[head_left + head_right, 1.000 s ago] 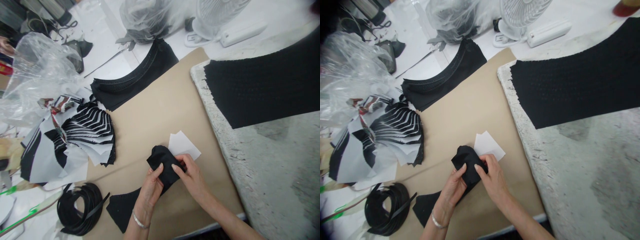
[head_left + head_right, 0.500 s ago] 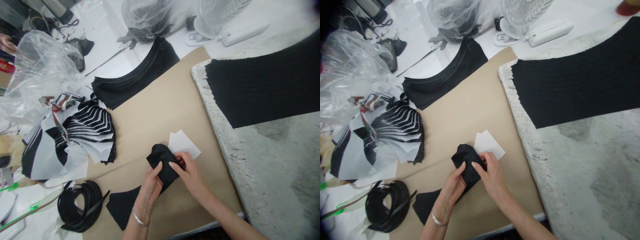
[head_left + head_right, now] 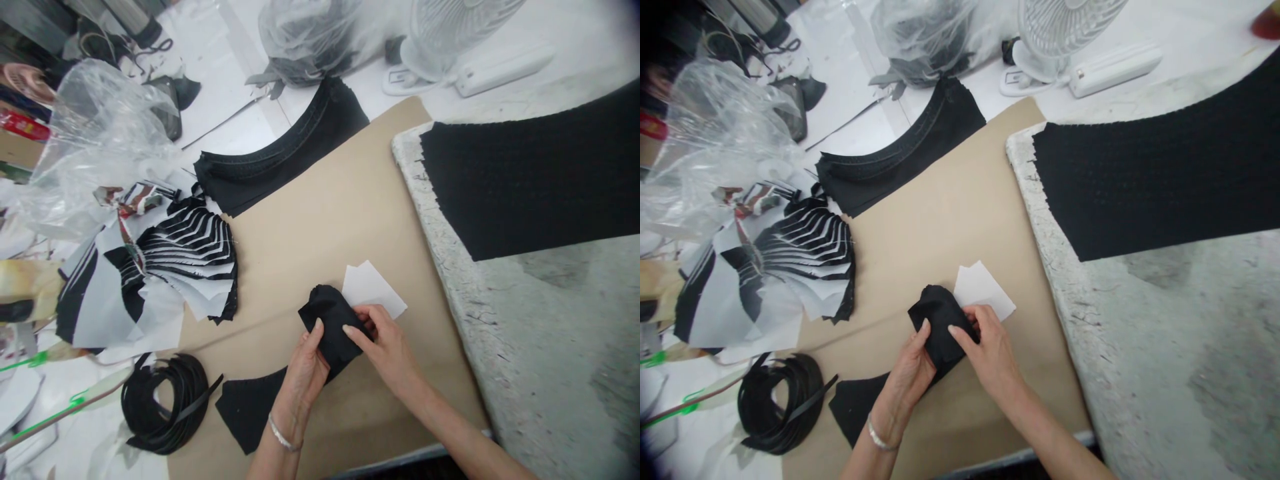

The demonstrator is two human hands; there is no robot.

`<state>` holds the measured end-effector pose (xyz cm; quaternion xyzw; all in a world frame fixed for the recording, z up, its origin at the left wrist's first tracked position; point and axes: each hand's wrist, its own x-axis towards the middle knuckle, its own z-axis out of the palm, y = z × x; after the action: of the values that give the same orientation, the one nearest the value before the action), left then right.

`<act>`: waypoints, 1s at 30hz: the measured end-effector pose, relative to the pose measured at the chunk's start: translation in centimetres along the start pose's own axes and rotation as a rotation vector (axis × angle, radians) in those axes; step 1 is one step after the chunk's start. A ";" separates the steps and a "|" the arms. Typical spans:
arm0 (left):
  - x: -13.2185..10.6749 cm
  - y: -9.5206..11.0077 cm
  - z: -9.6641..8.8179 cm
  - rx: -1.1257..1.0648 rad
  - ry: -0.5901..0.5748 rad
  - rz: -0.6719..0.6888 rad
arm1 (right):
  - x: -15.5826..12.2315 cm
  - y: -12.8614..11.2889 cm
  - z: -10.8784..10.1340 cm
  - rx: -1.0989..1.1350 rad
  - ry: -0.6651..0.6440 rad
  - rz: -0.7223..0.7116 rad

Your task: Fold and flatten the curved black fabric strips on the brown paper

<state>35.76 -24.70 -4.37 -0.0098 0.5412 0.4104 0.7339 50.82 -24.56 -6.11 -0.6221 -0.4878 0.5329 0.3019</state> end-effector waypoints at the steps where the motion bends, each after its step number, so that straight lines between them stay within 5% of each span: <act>1: 0.0 0.0 0.0 -0.006 -0.010 -0.001 | 0.0 -0.1 0.0 0.000 -0.001 -0.004; 19: 0.2 -0.2 -0.3 0.000 -0.023 -0.020 | 0.2 0.4 -0.1 -0.024 0.035 -0.069; 30: 0.1 -0.3 -0.5 0.004 0.013 0.006 | -1.4 -0.1 -0.9 -0.368 -0.083 -0.385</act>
<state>35.58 -25.02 -4.80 -0.0092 0.5470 0.4116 0.7289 51.73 -25.73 -5.29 -0.5398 -0.6978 0.3931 0.2593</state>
